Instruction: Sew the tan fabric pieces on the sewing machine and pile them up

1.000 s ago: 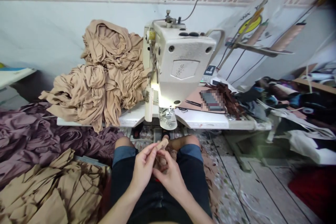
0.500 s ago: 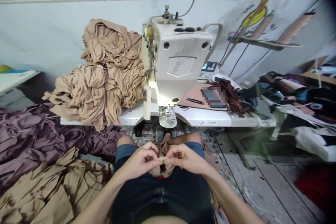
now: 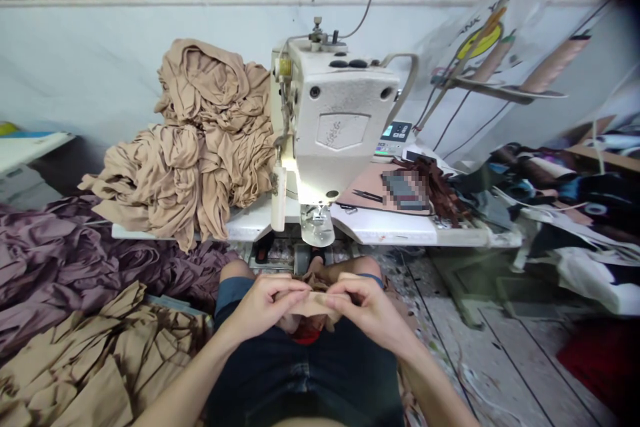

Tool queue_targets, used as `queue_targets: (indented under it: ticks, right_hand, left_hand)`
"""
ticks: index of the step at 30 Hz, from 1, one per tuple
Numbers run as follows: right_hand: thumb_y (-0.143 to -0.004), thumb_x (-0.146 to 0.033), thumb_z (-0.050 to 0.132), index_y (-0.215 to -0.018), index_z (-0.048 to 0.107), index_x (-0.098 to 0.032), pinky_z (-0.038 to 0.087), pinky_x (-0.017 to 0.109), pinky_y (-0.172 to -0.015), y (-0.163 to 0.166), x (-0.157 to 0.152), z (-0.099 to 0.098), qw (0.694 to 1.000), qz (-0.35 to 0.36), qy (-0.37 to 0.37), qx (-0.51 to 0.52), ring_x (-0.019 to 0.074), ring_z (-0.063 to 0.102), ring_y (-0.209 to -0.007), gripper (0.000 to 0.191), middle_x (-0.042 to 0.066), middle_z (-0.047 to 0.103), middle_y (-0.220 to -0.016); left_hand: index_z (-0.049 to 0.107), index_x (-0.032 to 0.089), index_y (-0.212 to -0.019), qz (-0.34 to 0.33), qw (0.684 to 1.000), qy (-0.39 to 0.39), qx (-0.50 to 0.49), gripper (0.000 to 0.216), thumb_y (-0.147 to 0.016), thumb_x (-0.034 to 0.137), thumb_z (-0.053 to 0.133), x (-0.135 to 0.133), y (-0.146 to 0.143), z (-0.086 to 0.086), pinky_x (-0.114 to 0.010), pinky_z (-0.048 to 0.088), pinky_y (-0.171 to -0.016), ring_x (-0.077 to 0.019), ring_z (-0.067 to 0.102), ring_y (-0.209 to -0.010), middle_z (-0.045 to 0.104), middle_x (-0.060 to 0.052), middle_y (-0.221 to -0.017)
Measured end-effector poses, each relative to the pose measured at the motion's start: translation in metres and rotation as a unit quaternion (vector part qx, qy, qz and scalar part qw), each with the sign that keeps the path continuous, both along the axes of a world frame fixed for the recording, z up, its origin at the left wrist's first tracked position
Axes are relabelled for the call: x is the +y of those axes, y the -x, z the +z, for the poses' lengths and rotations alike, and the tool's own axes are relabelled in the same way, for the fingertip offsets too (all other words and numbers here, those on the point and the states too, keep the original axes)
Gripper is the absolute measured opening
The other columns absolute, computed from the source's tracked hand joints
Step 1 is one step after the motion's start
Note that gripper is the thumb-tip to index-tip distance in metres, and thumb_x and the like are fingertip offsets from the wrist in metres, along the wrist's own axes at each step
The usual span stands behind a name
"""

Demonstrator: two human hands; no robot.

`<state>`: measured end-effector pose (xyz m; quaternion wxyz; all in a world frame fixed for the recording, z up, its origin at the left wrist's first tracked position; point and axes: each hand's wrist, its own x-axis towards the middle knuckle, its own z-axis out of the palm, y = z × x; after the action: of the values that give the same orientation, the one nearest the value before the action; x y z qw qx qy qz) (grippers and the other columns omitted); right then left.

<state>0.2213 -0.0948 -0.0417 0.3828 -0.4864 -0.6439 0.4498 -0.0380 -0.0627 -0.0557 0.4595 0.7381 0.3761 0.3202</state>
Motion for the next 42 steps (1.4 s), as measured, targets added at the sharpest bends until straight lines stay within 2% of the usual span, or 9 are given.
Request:
queue_targets:
  ticks: [4, 8, 12, 16, 21, 24, 28, 37, 42]
  right_hand:
    - [-0.105, -0.042, 0.068, -0.088, 0.087, -0.022, 0.04, 0.031, -0.058, 0.007, -0.008, 0.02, 0.987, -0.052, -0.128, -0.085, 0.0179, 0.059, -0.061, 0.033, 0.003, 0.068, -0.068]
    - [-0.105, -0.04, 0.068, -0.092, 0.088, -0.023, 0.043, 0.032, -0.059, 0.013, -0.002, 0.032, 0.973, -0.094, -0.185, -0.1, 0.0188, 0.059, -0.061, 0.029, 0.003, 0.069, -0.068]
    - [-0.098, -0.043, 0.073, -0.08, 0.085, -0.021, 0.044, 0.031, -0.059, 0.017, 0.021, 0.036, 0.972, -0.159, -0.164, -0.051, 0.0186, 0.059, -0.061, 0.031, 0.003, 0.069, -0.067]
    - [-0.088, -0.047, 0.079, -0.074, 0.083, -0.019, 0.05, 0.03, -0.063, 0.016, 0.043, 0.036, 0.977, -0.187, -0.097, 0.014, 0.0208, 0.065, -0.067, 0.032, 0.005, 0.076, -0.072]
    - [-0.079, -0.055, 0.086, -0.07, 0.077, -0.016, 0.044, 0.028, -0.055, 0.007, 0.057, 0.025, 0.976, -0.198, -0.021, 0.088, 0.0172, 0.056, -0.058, 0.042, 0.001, 0.066, -0.061]
    - [-0.081, -0.056, 0.085, -0.072, 0.077, -0.016, 0.046, 0.028, -0.057, 0.003, 0.064, 0.018, 0.971, -0.209, -0.032, 0.11, 0.0174, 0.056, -0.06, 0.042, 0.001, 0.065, -0.062]
    - [-0.081, -0.055, 0.085, -0.071, 0.078, -0.015, 0.047, 0.029, -0.06, 0.002, 0.075, 0.014, 0.965, -0.23, -0.051, 0.119, 0.0184, 0.059, -0.062, 0.041, 0.003, 0.07, -0.065]
    - [-0.081, -0.053, 0.084, -0.072, 0.079, -0.016, 0.05, 0.031, -0.066, -0.006, 0.092, 0.014, 0.962, -0.236, -0.081, 0.108, 0.0223, 0.065, -0.07, 0.038, 0.005, 0.076, -0.071]
    - [-0.082, -0.058, 0.085, -0.072, 0.079, -0.016, 0.048, 0.03, -0.063, -0.008, 0.091, -0.002, 0.962, -0.239, -0.066, 0.111, 0.0208, 0.063, -0.065, 0.043, 0.004, 0.073, -0.068]
  left_hand:
    - [0.088, 0.023, -0.109, 0.011, 0.994, -0.105, 0.011, 0.026, -0.107, 0.029, 0.062, 0.004, 0.0, 0.008, -0.029, 0.054, -0.072, -0.0216, 0.073, -0.076, 0.08, -0.008, -0.085]
    - [0.085, 0.022, -0.1, 0.05, 0.992, -0.111, -0.029, 0.026, -0.107, 0.028, 0.061, 0.009, -0.008, 0.021, -0.029, 0.054, -0.075, -0.0217, 0.073, -0.078, 0.081, -0.008, -0.088]
    - [0.08, 0.019, -0.089, 0.087, 0.992, -0.055, -0.067, 0.034, -0.108, 0.035, 0.057, 0.022, -0.018, 0.031, -0.027, 0.052, -0.075, -0.0204, 0.069, -0.076, 0.077, -0.005, -0.083]
    - [0.076, 0.017, -0.084, 0.125, 0.99, -0.006, -0.064, 0.035, -0.103, 0.044, 0.063, 0.039, -0.025, 0.033, -0.024, 0.044, -0.065, -0.017, 0.06, -0.069, 0.069, -0.002, -0.074]
    - [0.068, 0.017, -0.077, 0.177, 0.983, 0.016, -0.034, 0.034, -0.093, 0.047, 0.073, 0.056, -0.032, 0.042, -0.023, 0.037, -0.058, -0.0132, 0.049, -0.058, 0.05, 0.005, -0.06]
    - [0.065, 0.019, -0.081, 0.205, 0.978, -0.001, -0.045, 0.027, -0.089, 0.043, 0.075, 0.063, -0.04, 0.048, -0.023, 0.036, -0.057, -0.0126, 0.047, -0.056, 0.045, 0.008, -0.059]
    - [0.061, 0.021, -0.082, 0.223, 0.969, -0.019, -0.109, 0.026, -0.088, 0.04, 0.077, 0.073, -0.05, 0.046, -0.023, 0.038, -0.058, -0.0126, 0.049, -0.058, 0.048, 0.007, -0.063]
    - [0.058, 0.02, -0.094, 0.186, 0.966, 0.008, -0.179, 0.034, -0.087, 0.046, 0.08, 0.094, -0.058, 0.034, -0.02, 0.03, -0.054, -0.0097, 0.039, -0.054, 0.039, 0.011, -0.064]
    - [0.057, 0.021, -0.097, 0.177, 0.958, 0.051, -0.22, 0.043, -0.087, 0.054, 0.082, 0.096, -0.058, 0.03, -0.02, 0.033, -0.056, -0.0097, 0.039, -0.053, 0.042, 0.011, -0.062]
